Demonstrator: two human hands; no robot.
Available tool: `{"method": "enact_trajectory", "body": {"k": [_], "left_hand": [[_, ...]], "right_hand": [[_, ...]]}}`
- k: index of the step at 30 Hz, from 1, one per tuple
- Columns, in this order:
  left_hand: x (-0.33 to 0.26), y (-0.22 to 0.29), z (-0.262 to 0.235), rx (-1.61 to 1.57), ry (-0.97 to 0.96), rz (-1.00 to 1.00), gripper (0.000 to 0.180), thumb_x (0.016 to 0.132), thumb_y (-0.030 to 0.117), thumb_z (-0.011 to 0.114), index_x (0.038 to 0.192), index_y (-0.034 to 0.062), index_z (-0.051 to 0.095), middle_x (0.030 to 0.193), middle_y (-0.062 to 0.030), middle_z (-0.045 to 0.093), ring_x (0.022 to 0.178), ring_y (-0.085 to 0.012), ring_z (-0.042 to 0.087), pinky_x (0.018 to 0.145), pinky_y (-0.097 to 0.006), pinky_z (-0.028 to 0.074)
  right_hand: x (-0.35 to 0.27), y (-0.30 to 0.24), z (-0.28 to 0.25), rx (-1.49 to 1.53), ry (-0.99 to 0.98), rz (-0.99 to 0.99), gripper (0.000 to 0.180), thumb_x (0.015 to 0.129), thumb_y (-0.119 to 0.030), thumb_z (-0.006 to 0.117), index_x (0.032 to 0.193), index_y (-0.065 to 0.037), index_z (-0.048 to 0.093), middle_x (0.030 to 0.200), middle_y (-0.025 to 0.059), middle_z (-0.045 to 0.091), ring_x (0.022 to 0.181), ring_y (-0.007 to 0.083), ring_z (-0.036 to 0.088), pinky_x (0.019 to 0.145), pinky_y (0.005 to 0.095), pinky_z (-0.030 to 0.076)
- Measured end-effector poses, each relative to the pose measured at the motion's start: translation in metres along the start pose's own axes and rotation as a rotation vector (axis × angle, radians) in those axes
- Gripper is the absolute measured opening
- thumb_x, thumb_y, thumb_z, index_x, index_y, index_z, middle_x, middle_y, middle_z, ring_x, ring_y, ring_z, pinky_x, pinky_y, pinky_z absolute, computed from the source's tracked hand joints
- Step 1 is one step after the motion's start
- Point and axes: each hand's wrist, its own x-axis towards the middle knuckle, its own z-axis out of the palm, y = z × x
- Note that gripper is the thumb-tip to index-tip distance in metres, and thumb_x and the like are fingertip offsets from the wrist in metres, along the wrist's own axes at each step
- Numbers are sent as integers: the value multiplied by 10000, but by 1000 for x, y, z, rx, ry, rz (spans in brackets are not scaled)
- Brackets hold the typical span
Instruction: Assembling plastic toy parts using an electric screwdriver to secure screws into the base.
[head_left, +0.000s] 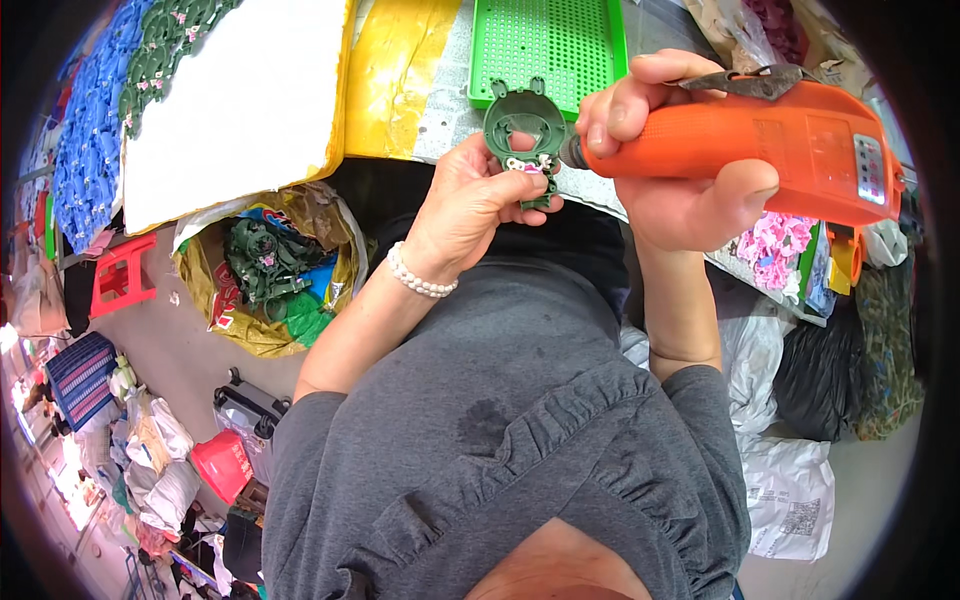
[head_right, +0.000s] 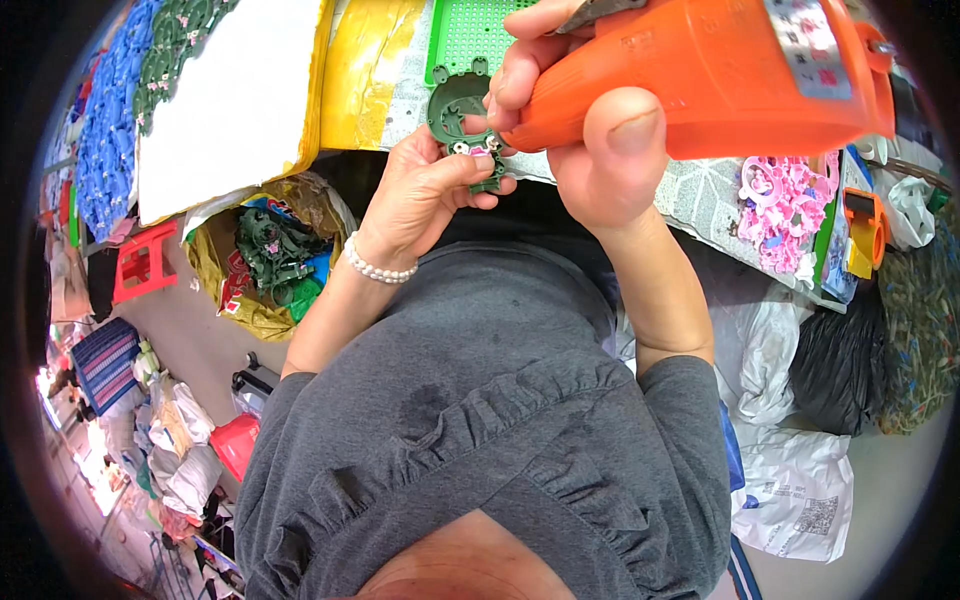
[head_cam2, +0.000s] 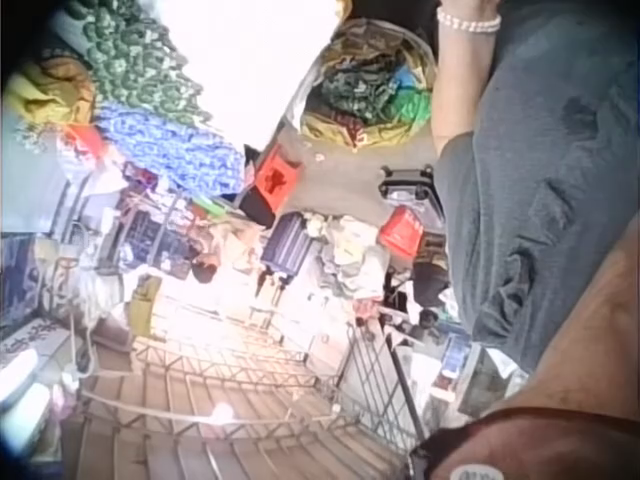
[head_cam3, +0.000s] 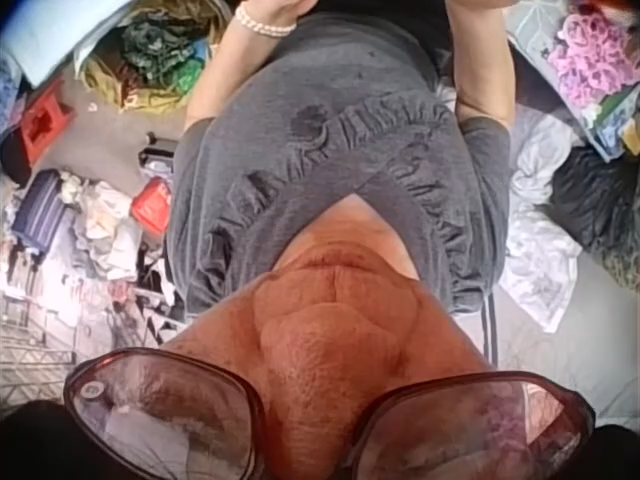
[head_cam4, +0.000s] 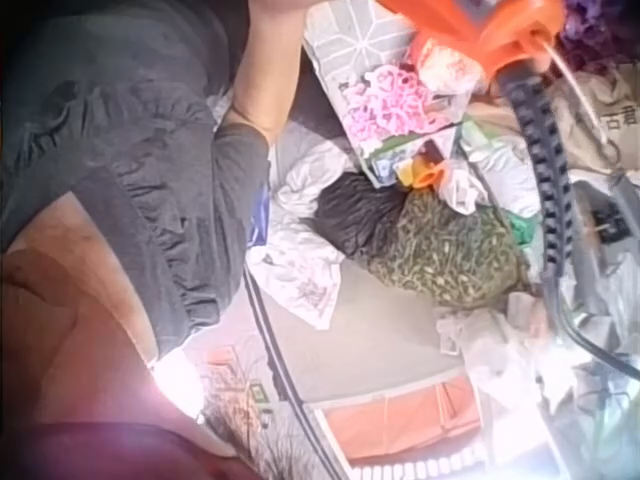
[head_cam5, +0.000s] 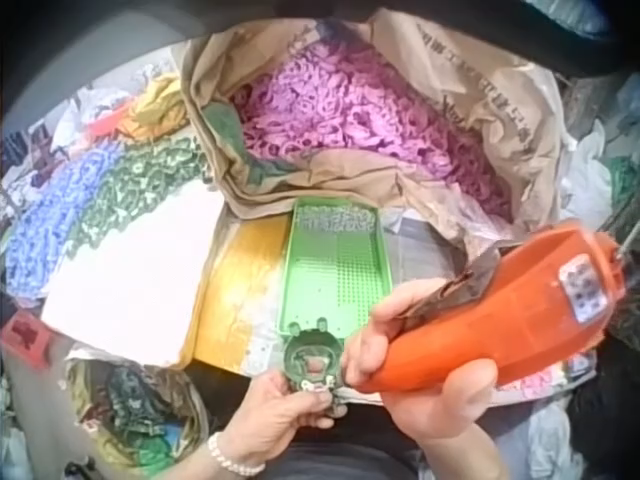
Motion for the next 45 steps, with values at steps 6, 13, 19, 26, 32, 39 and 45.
{"method": "enact_trajectory", "body": {"k": [6, 13, 19, 26, 32, 39, 45], "left_hand": [[0, -2, -1, 41, -20, 10, 263, 823, 35, 585, 1073, 39, 506, 909, -93, 636, 749, -193, 658, 595, -239, 539], [0, -2, 1, 15, 5, 7, 273, 799, -14, 589, 1034, 29, 459, 865, -97, 616, 711, -206, 661, 558, -245, 544], [-3, -4, 8, 21, 49, 35, 231, 794, -23, 584, 1000, 19, 488, 833, -91, 614, 683, -196, 653, 553, -249, 542], [-3, -4, 7, 1, 45, 37, 229, 790, -17, 584, 999, 19, 498, 838, -97, 619, 679, -196, 652, 556, -253, 544], [1, -2, 0, -67, -16, 12, 265, 794, -7, 590, 1034, 32, 486, 894, -121, 623, 701, -213, 652, 585, -268, 550], [-7, 2, -9, -17, -51, -10, 367, 792, 49, 611, 1140, 65, 498, 1093, -184, 575, 800, -223, 647, 662, -275, 552], [-7, 1, -11, -14, -36, -42, 326, 799, 1, 598, 1098, 50, 478, 925, -85, 581, 783, -221, 649, 622, -258, 541]], "right_hand": [[0, 1, -4, 13, -19, 15, 900, 700, -780, 463, 1136, 7, 484, 801, 58, 550, 663, 186, 533, 669, 367, 433], [-1, 4, -3, -46, -2, 15, 870, 727, -756, 458, 1118, 21, 493, 774, 68, 548, 644, 190, 536, 654, 364, 445], [-3, 7, -2, -19, 3, 30, 867, 703, -773, 468, 1067, 12, 506, 747, 66, 537, 615, 184, 520, 627, 348, 439], [-1, 6, -2, 7, -140, -20, 853, 698, -775, 473, 1025, 12, 499, 733, 69, 530, 589, 180, 504, 607, 344, 434], [16, -6, -12, 90, -237, -93, 932, 710, -785, 441, 1145, 39, 471, 786, 43, 537, 664, 165, 512, 647, 342, 416], [37, 3, -43, -221, 276, -64, 693, 785, -629, 472, 1033, 18, 497, 679, 79, 516, 579, 193, 503, 583, 327, 433], [46, 29, -42, -167, 428, -108, 440, 833, -412, 578, 968, -6, 476, 631, 81, 510, 494, 167, 506, 462, 275, 444]]}}
